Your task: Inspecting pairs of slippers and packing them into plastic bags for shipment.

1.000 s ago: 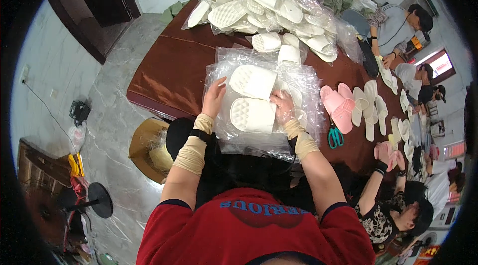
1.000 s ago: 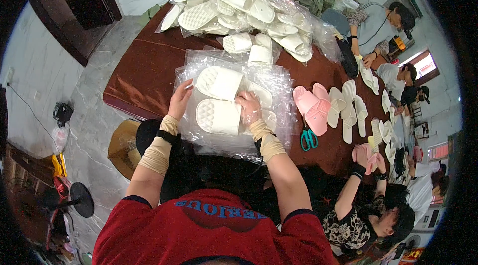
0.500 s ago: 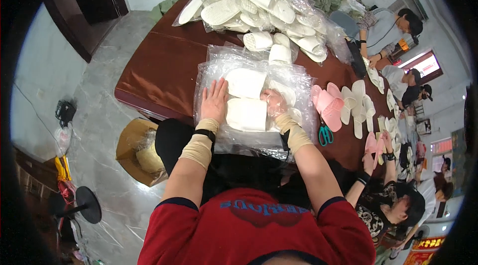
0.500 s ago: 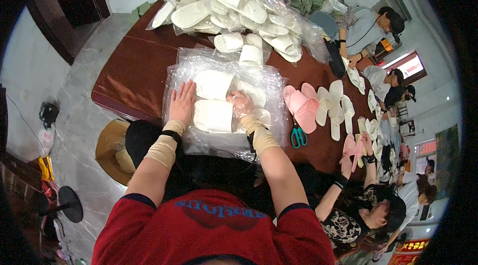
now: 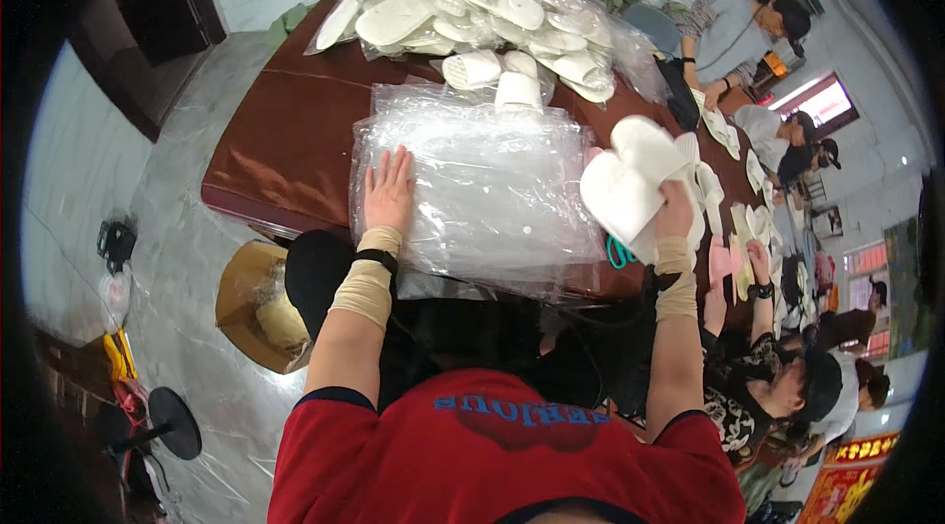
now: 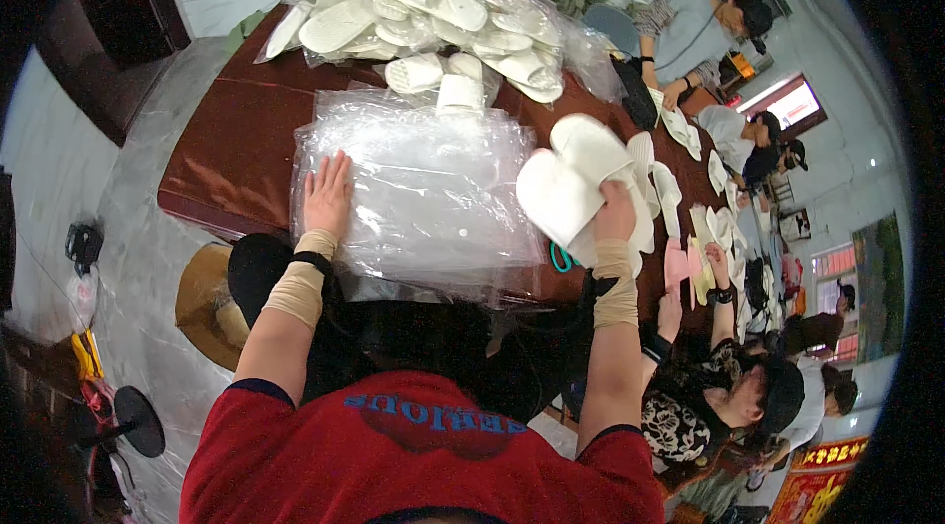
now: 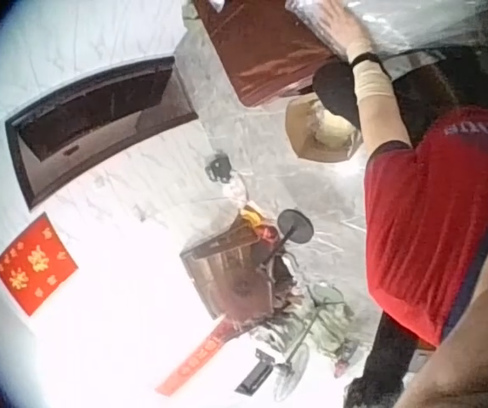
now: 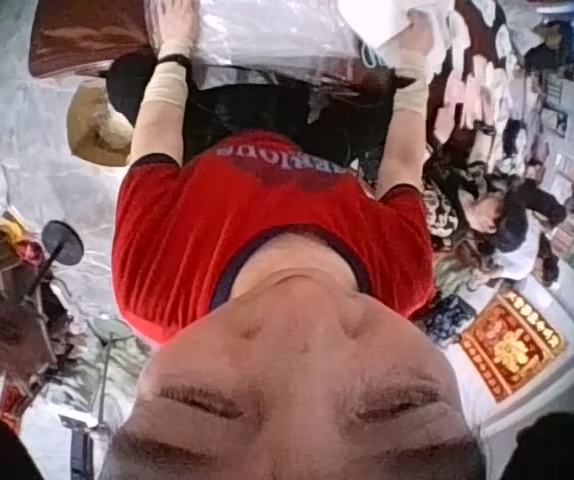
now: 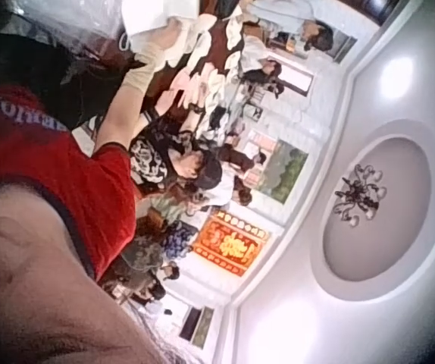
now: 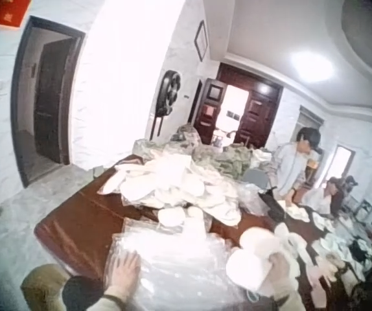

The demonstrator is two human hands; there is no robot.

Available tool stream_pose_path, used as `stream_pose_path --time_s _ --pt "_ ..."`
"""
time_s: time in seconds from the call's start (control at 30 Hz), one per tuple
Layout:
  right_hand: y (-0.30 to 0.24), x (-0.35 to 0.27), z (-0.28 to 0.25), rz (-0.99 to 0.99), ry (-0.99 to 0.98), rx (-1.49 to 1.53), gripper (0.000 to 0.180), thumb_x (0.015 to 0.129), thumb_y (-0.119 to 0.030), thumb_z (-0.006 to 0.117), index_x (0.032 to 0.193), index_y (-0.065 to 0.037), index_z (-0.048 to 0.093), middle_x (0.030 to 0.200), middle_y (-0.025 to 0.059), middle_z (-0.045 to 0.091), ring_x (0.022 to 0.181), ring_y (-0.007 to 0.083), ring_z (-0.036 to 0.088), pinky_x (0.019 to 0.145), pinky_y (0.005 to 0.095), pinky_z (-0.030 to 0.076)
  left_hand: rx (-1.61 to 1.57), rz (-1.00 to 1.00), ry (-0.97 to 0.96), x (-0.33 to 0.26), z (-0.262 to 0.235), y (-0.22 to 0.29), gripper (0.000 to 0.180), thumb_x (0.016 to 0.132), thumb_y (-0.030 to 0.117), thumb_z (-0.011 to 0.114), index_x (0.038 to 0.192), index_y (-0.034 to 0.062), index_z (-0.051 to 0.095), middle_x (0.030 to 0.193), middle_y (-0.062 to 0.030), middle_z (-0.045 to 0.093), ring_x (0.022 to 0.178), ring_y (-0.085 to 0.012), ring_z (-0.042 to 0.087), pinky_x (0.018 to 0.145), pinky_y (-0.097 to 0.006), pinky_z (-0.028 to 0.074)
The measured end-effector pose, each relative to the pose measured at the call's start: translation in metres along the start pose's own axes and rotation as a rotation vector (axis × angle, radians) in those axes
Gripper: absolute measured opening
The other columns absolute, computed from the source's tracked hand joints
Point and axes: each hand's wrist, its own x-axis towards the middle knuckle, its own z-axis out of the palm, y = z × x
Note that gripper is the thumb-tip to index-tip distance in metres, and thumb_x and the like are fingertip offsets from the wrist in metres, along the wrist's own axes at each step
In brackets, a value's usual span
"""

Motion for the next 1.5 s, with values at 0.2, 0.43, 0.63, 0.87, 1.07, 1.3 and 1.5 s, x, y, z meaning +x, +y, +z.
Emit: stream_pose_path --time_s 0.2,0.43,0.63,0.87,1.07,1.3,1.5 --pt "-0.154 0.05 -0.068 -0.011 0.279 0.482 0.025 0.079 0.001 0.052 0.102 -0.001 0.061 0.1 0.0136 0.06 0.094 0.0307 0.058 0.081 0.0311 0.045 0.018 -0.006 -0.02 -0.003 -0.006 -0.006 0.049 0.094 0.023 0.045 0.142 0.0178 0.035 0.151 0.0023 0.029 0.141 -0.0204 0.024 0.113 -0.045 0.019" --pt "-0.209 -0.02 0.103 -0.054 -0.192 0.51 0.028 0.08 0.003 0.054 0.104 -0.006 0.065 0.107 0.0135 0.06 0.101 0.0318 0.058 0.086 0.0366 0.047 0.022 0.036 -0.024 0.003 -0.004 0.01 0.049 0.094 0.022 0.047 0.142 0.0164 0.036 0.15 0.001 0.031 0.14 -0.0213 0.026 0.113 -0.046 0.02" --pt "-0.194 -0.043 0.085 0.014 -0.24 0.764 0.028 0.082 0.002 0.056 0.108 -0.007 0.064 0.112 0.0122 0.06 0.094 0.0305 0.061 0.083 0.033 0.049 0.005 0.04 -0.007 0.001 -0.004 -0.002 0.051 0.093 0.023 0.048 0.141 0.0149 0.036 0.151 -0.0009 0.03 0.14 -0.0226 0.025 0.113 -0.047 0.02" --pt "-0.064 -0.069 0.052 0.241 -0.024 0.45 0.027 0.079 -0.001 0.06 0.105 -0.005 0.064 0.098 0.0163 0.061 0.089 0.0347 0.059 0.079 0.0379 0.047 -0.18 0.024 -0.131 0.015 -0.003 -0.021 0.048 0.092 0.024 0.051 0.139 0.0163 0.041 0.149 -0.0032 0.033 0.14 -0.0255 0.025 0.112 -0.05 0.018" --pt "-0.004 -0.118 0.069 0.336 -0.161 0.0 0.042 0.073 -0.003 0.067 0.114 -0.01 0.061 0.111 0.0128 0.054 0.103 0.0346 0.052 0.09 0.0435 0.044 -0.212 0.229 0.135 0.02 -0.066 0.036 0.024 0.088 0.012 0.059 0.111 0.005 0.063 0.125 -0.0132 0.057 0.119 -0.0313 0.05 0.1 -0.043 0.038" --pt "-0.034 -0.117 0.084 0.356 0.038 -0.038 0.027 0.077 -0.008 0.057 0.104 -0.008 0.059 0.116 0.0199 0.05 0.103 0.0385 0.049 0.09 0.0462 0.042 -0.733 0.139 -0.295 -0.037 -0.062 0.165 0.037 0.087 0.013 0.06 0.121 0.0021 0.054 0.125 -0.0196 0.054 0.103 -0.0363 0.058 0.087 -0.041 0.048" --pt "-0.033 -0.124 0.057 0.463 -0.036 0.054 0.034 0.079 -0.004 0.055 0.113 -0.007 0.058 0.1 0.0172 0.051 0.096 0.036 0.05 0.08 0.0423 0.047 -0.272 0.22 -0.122 -0.028 0.003 0.169 0.053 0.084 0.023 0.062 0.13 0.0008 0.047 0.133 -0.024 0.047 0.112 -0.0379 0.053 0.092 -0.042 0.046"
